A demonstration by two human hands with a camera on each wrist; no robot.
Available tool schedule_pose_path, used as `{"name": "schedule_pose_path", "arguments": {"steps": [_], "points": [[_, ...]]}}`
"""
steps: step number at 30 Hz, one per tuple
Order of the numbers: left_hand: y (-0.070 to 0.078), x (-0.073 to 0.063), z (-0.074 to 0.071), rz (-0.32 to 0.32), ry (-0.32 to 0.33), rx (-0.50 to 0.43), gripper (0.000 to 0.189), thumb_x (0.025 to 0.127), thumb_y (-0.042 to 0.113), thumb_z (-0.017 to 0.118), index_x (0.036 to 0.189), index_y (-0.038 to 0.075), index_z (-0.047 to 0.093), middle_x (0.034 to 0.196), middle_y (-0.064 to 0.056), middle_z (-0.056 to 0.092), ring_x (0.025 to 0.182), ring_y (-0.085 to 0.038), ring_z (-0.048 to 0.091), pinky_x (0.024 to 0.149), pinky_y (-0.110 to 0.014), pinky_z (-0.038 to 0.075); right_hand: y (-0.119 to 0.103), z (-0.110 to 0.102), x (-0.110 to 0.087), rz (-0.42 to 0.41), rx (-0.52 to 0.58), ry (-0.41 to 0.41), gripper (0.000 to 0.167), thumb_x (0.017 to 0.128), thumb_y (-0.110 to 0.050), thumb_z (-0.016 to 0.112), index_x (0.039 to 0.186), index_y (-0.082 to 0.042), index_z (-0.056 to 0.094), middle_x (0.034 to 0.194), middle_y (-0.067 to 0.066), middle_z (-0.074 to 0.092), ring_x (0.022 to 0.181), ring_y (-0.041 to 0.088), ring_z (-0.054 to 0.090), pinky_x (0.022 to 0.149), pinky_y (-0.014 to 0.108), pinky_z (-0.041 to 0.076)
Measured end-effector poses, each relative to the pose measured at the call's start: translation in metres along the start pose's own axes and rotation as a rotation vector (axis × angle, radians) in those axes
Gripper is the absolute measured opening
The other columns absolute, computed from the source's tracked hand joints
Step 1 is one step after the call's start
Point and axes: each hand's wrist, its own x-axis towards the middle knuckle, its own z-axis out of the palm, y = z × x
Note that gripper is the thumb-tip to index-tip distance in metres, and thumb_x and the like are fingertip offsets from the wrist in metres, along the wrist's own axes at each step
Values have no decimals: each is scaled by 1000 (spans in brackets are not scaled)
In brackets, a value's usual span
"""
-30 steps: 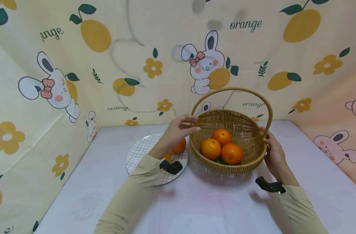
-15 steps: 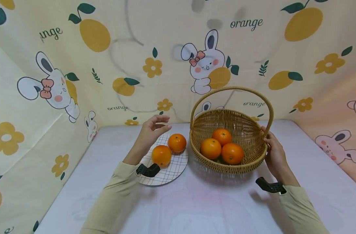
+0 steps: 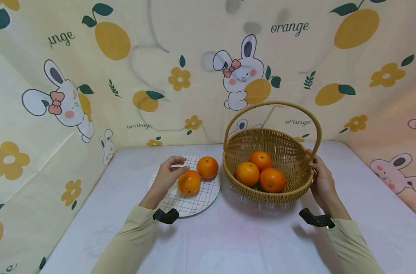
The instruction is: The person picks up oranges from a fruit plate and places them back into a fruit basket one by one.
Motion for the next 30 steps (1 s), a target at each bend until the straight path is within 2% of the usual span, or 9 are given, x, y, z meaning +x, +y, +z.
{"name": "schedule_pose_path", "arguments": {"steps": [7, 13, 24, 30], "points": [[-17, -4, -1, -123, -5, 49, 44, 89, 17, 69, 127, 2, 52, 133, -20, 45, 113, -36, 48, 100, -47, 39, 0, 0, 0, 11, -17, 8, 52, 107, -27, 29, 156, -22, 17, 160, 0, 5, 142, 15, 4, 114, 31, 8], [-23, -5, -1, -230, -30, 77, 55, 87, 21, 71, 133, 4, 45, 134, -19, 43, 116, -38, 46, 99, -52, 40, 0, -1, 0, 7, -16, 16, 51, 107, -27, 30, 156, -23, 18, 160, -1, 6, 143, 15, 4, 114, 30, 11], [-26, -6, 8, -295, -104, 37, 64, 87, 21, 72, 139, 10, 35, 135, -22, 36, 109, -38, 50, 85, -44, 52, 1, -2, -2, 11, -13, 14, 52, 107, -28, 31, 157, -23, 16, 161, -3, 4, 144, 15, 3, 114, 33, 7], [-29, -5, 10, -288, -106, 26, 63, 86, 17, 75, 136, 13, 37, 130, -22, 37, 107, -39, 51, 82, -44, 53, 1, -1, -1, 10, -24, 7, 52, 107, -29, 30, 157, -22, 16, 161, -1, 4, 144, 18, 4, 115, 35, 8]]}}
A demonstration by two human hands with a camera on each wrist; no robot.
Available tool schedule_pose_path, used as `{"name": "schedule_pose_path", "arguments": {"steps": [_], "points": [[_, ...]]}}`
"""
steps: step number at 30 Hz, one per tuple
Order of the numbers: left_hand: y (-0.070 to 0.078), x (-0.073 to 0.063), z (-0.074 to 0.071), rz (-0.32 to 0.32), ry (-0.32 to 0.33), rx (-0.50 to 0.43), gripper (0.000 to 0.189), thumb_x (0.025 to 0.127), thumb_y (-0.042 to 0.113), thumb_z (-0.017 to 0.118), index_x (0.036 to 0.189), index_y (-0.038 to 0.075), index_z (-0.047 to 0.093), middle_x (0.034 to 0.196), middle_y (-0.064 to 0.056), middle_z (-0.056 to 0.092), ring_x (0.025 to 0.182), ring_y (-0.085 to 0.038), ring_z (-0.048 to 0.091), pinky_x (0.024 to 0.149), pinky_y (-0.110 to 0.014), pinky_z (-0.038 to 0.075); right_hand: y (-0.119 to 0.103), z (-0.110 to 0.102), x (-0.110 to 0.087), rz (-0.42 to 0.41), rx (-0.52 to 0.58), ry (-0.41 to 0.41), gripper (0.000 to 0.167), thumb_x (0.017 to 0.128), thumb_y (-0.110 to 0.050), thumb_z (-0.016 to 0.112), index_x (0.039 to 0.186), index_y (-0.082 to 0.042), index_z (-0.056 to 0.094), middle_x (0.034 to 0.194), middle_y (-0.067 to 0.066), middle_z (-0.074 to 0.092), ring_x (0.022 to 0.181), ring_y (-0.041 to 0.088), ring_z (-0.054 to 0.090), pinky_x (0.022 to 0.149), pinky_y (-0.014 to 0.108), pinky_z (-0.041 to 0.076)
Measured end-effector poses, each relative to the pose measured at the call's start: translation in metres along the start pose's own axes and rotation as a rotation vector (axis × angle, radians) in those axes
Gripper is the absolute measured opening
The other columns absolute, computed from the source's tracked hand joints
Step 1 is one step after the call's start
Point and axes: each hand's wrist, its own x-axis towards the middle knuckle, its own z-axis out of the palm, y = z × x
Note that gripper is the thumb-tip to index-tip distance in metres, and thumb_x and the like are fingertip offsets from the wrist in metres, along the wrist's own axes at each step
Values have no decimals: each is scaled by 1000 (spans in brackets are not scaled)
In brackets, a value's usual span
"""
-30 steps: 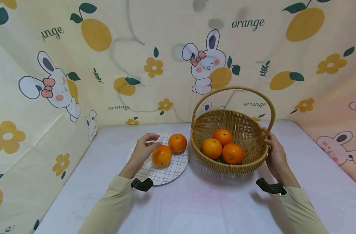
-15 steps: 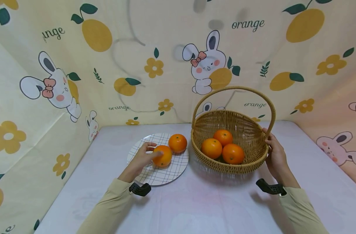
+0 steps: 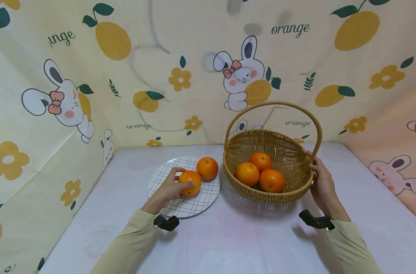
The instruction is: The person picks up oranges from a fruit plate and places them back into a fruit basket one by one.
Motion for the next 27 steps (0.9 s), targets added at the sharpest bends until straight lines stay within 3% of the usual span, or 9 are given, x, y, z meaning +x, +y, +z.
{"name": "schedule_pose_path", "arguments": {"steps": [8, 15, 27], "points": [[0, -2, -1, 43, -3, 58, 63, 83, 22, 77, 134, 14, 41, 126, -21, 41, 109, -38, 49, 91, -45, 48, 0, 1, 0, 0, -20, 14, 52, 107, -30, 30, 156, -22, 17, 161, -2, 4, 144, 19, 2, 115, 39, 4], [11, -6, -5, 119, -24, 58, 59, 84, 23, 75, 132, 14, 42, 122, -20, 44, 103, -34, 53, 85, -40, 52, -1, 1, 0, 6, -23, 21, 52, 107, -31, 31, 156, -23, 19, 161, -2, 4, 144, 19, 4, 115, 40, 5], [55, -21, -1, 276, -134, -10, 56, 87, 21, 72, 132, 19, 38, 129, -19, 44, 102, -34, 55, 90, -44, 47, 0, 1, 0, 2, -18, 22, 52, 106, -31, 31, 156, -23, 19, 161, 0, 5, 143, 19, 6, 115, 38, 8]]}}
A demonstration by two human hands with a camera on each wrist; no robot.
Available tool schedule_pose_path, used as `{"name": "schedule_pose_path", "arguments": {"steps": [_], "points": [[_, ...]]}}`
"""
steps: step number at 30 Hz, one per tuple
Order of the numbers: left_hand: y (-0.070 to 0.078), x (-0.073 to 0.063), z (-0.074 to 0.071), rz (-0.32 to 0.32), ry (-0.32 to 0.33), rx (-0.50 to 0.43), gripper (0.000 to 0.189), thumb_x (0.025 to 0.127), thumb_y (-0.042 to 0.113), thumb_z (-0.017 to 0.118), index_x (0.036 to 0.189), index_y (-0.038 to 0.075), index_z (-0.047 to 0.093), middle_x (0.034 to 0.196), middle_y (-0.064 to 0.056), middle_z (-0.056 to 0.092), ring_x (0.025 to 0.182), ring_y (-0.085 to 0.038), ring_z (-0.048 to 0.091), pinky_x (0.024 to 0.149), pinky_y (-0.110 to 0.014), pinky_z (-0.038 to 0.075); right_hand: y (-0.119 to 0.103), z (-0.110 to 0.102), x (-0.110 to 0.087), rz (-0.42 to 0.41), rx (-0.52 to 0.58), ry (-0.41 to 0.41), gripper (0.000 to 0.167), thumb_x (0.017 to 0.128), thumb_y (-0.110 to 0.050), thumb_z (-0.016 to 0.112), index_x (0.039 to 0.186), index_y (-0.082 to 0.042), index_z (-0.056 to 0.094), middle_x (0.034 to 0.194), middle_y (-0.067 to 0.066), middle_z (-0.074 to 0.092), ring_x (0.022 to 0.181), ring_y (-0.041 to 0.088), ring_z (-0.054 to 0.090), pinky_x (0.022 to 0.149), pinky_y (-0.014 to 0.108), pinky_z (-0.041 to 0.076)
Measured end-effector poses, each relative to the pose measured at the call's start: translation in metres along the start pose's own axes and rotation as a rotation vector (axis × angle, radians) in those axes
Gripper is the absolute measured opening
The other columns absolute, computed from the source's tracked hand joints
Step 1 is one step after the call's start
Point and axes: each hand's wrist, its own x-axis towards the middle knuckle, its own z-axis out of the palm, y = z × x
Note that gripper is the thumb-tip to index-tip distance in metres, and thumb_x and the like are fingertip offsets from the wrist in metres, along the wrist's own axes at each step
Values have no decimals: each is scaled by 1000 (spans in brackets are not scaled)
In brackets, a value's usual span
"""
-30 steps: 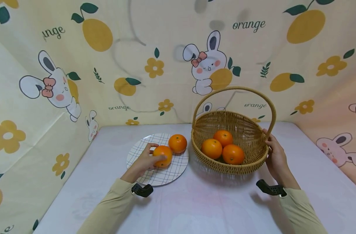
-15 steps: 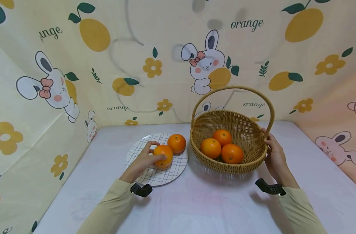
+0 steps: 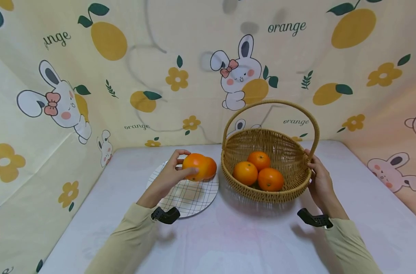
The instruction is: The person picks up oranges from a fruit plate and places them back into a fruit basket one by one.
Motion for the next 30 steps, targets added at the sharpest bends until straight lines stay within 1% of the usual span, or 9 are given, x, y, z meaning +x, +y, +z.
{"name": "schedule_pose_path", "arguments": {"steps": [3, 6, 11, 15, 18, 22, 26, 28, 30], "points": [[11, 2, 5, 24, -28, -5, 56, 87, 21, 72, 132, 20, 39, 130, -18, 43, 102, -33, 56, 88, -42, 49, -1, 1, 0, -1, 2, 1, 52, 106, -31, 32, 156, -22, 18, 161, -1, 5, 143, 18, 6, 115, 38, 8], [21, 6, 10, 43, -46, -5, 54, 86, 20, 73, 131, 20, 41, 129, -18, 44, 101, -33, 57, 87, -42, 49, -1, 2, 0, -2, -5, 2, 52, 106, -31, 31, 156, -22, 19, 161, -1, 4, 144, 19, 5, 115, 39, 7], [38, 15, 18, 86, -90, 0, 54, 88, 20, 72, 131, 20, 40, 127, -18, 46, 102, -34, 57, 88, -42, 49, -2, 2, 0, -5, -10, 8, 52, 106, -31, 31, 156, -22, 19, 161, 0, 4, 144, 20, 5, 115, 40, 6], [50, 22, 25, 101, -136, 2, 55, 89, 22, 71, 133, 22, 39, 127, -16, 46, 106, -33, 55, 89, -42, 49, -2, 2, 0, -4, -7, 13, 52, 106, -30, 32, 156, -22, 19, 161, 0, 5, 144, 20, 6, 115, 39, 7], [58, 27, 32, 103, -176, 7, 55, 89, 24, 71, 133, 23, 38, 127, -16, 45, 107, -32, 55, 90, -41, 49, -2, 2, 0, -1, -5, 16, 52, 106, -30, 32, 156, -22, 20, 161, 0, 5, 144, 20, 6, 115, 39, 7], [65, 35, 44, 92, -222, -3, 56, 90, 25, 70, 134, 22, 36, 126, -18, 44, 104, -31, 56, 91, -41, 48, -3, 2, 0, 2, -12, 17, 52, 106, -31, 32, 156, -23, 20, 161, 0, 5, 144, 21, 5, 115, 42, 5], [70, 44, 56, 71, -257, -11, 57, 91, 22, 68, 136, 21, 33, 127, -18, 42, 99, -30, 57, 90, -46, 46, -2, 1, 0, 6, -18, 11, 51, 106, -31, 31, 156, -24, 20, 161, 1, 4, 144, 21, 5, 115, 44, 5], [73, 49, 62, 62, -266, -4, 57, 91, 23, 69, 136, 22, 33, 126, -18, 43, 97, -29, 57, 89, -48, 46, -2, 1, 0, 7, -16, 7, 51, 107, -30, 31, 156, -24, 20, 161, 0, 4, 144, 21, 5, 115, 42, 6], [75, 54, 67, 59, -274, 0, 56, 91, 24, 69, 135, 23, 34, 124, -17, 43, 96, -28, 56, 87, -47, 46, -2, 2, 0, 2, -22, 5, 51, 106, -31, 31, 156, -24, 19, 161, 0, 5, 143, 21, 5, 115, 40, 9]]}}
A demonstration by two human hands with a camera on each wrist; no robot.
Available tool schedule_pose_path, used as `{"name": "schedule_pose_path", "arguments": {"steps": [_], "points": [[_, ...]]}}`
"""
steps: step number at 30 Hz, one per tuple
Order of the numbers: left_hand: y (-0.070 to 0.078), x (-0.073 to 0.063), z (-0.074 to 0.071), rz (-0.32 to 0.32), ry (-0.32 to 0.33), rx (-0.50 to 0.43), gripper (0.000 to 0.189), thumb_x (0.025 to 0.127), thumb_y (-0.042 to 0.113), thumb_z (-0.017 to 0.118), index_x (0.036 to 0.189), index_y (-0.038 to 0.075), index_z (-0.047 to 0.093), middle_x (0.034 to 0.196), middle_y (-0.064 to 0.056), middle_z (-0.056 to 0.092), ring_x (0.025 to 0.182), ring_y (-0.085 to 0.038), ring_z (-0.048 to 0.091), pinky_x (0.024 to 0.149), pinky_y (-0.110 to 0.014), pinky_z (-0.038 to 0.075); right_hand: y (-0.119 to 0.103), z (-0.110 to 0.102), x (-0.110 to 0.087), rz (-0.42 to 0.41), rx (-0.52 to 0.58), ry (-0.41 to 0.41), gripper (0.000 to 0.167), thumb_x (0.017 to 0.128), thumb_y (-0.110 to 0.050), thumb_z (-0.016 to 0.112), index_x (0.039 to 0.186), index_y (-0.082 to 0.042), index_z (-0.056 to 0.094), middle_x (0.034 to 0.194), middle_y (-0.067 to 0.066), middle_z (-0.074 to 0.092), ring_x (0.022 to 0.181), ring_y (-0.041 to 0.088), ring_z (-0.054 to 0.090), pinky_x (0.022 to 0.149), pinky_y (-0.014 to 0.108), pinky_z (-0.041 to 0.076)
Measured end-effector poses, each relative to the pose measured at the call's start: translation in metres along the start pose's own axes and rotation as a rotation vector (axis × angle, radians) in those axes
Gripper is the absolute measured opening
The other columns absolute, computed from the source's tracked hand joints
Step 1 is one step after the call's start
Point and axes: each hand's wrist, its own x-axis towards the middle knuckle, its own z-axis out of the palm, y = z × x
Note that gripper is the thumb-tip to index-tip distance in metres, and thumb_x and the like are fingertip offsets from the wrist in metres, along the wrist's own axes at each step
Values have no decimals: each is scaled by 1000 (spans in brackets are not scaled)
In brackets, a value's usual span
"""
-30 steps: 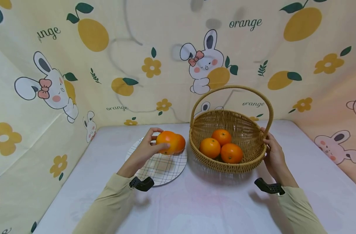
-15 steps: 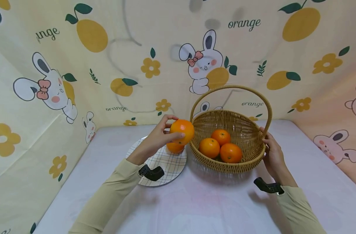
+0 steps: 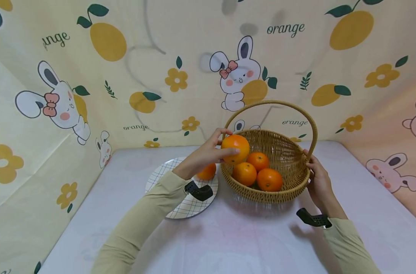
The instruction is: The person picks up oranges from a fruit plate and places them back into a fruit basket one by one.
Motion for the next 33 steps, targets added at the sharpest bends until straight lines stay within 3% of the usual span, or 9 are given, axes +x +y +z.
{"name": "schedule_pose_path", "arguments": {"steps": [6, 11, 16, 20, 26, 30, 33], "points": [[7, 19, 15, -17, -38, -47, 54, 93, 22, 67, 135, 22, 32, 123, -15, 44, 102, -26, 55, 85, -37, 50, -1, 0, -1, -7, -4, 0, 52, 106, -31, 31, 156, -23, 19, 161, 1, 5, 143, 22, 7, 115, 41, 8], [10, 36, 31, -17, -56, -66, 53, 92, 19, 67, 135, 19, 36, 120, -11, 49, 101, -23, 56, 89, -43, 49, -2, 0, -1, -3, -4, 0, 52, 107, -29, 31, 156, -22, 18, 161, 1, 5, 143, 24, 6, 115, 45, 6], [12, 54, 43, -1, -53, -10, 51, 90, 19, 70, 133, 19, 41, 113, -11, 52, 96, -21, 57, 85, -41, 51, -3, 1, -1, 9, -5, -6, 52, 106, -28, 30, 156, -22, 17, 161, 2, 5, 143, 26, 7, 113, 43, 12], [13, 68, 48, 10, -26, 28, 54, 90, 20, 71, 133, 18, 40, 114, -9, 51, 94, -20, 57, 79, -35, 51, -4, 2, -2, 13, -20, -7, 52, 106, -28, 30, 156, -23, 18, 161, 3, 6, 142, 28, 7, 109, 41, 18], [10, 87, 55, 42, 18, 43, 51, 89, 20, 71, 131, 14, 41, 119, -10, 52, 94, -20, 57, 82, -36, 50, -4, 2, -2, 11, -28, -6, 51, 107, -29, 29, 156, -24, 18, 161, 4, 3, 143, 30, 4, 113, 53, 5], [8, 100, 61, 58, 87, 102, 52, 86, 21, 74, 129, 13, 45, 111, -9, 53, 92, -20, 54, 77, -28, 47, -3, 2, -2, 4, -22, -2, 51, 107, -29, 29, 156, -24, 19, 161, 3, 3, 144, 29, 3, 114, 51, 4], [7, 110, 68, 51, 133, 82, 52, 84, 19, 76, 127, 13, 48, 107, -8, 52, 90, -21, 54, 76, -27, 45, -4, 2, -1, 0, -22, 1, 51, 107, -29, 30, 156, -24, 20, 161, 2, 3, 144, 28, 3, 114, 50, 4]]}}
